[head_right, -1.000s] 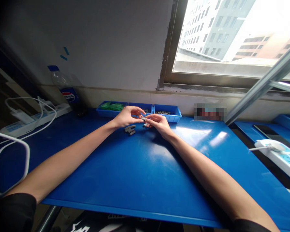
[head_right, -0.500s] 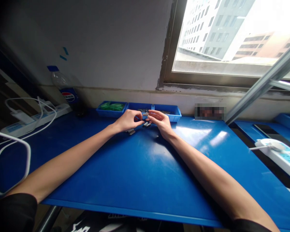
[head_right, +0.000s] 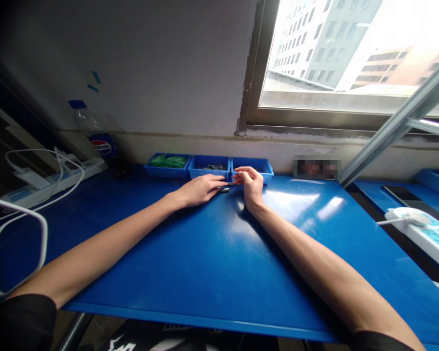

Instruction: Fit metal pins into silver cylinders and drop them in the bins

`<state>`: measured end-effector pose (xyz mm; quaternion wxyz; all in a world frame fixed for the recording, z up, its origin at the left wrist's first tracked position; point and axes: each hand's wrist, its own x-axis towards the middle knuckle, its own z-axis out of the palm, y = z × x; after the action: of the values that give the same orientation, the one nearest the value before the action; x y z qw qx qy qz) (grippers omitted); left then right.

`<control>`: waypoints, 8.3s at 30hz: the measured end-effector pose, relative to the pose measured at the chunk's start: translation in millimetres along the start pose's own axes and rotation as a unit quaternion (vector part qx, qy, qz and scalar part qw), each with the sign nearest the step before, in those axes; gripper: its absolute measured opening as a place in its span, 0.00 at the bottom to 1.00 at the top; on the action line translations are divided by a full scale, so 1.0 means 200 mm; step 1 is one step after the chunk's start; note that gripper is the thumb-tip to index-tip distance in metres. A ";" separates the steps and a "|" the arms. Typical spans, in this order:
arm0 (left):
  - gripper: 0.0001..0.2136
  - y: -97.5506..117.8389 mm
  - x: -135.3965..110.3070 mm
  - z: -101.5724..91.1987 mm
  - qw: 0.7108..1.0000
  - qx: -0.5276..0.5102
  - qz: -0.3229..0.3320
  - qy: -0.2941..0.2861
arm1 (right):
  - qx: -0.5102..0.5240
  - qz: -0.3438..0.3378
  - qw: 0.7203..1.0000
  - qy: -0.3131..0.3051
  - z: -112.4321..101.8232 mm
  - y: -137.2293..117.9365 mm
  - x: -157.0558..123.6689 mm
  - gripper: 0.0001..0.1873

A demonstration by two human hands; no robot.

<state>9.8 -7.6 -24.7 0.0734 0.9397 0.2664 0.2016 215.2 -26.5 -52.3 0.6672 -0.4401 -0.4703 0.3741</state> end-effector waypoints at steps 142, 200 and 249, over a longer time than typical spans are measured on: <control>0.16 0.01 -0.01 -0.27 0.966 -0.006 -0.201 -0.163 | 0.060 0.086 0.959 -0.263 0.00 -0.05 -0.02 0.21; 0.11 0.00 0.00 -0.25 0.997 -0.052 -0.063 -0.008 | -0.014 0.061 0.968 -0.241 0.01 -0.03 -0.02 0.15; 0.13 -0.01 0.01 -0.25 0.985 -0.153 -0.035 0.079 | 0.010 0.071 0.954 -0.292 0.00 -0.05 -0.02 0.20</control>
<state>-9.6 -3.3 21.6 0.2016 0.8888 0.2699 0.3107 214.0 -34.1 -44.6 0.4768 -0.3374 -0.6082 0.5375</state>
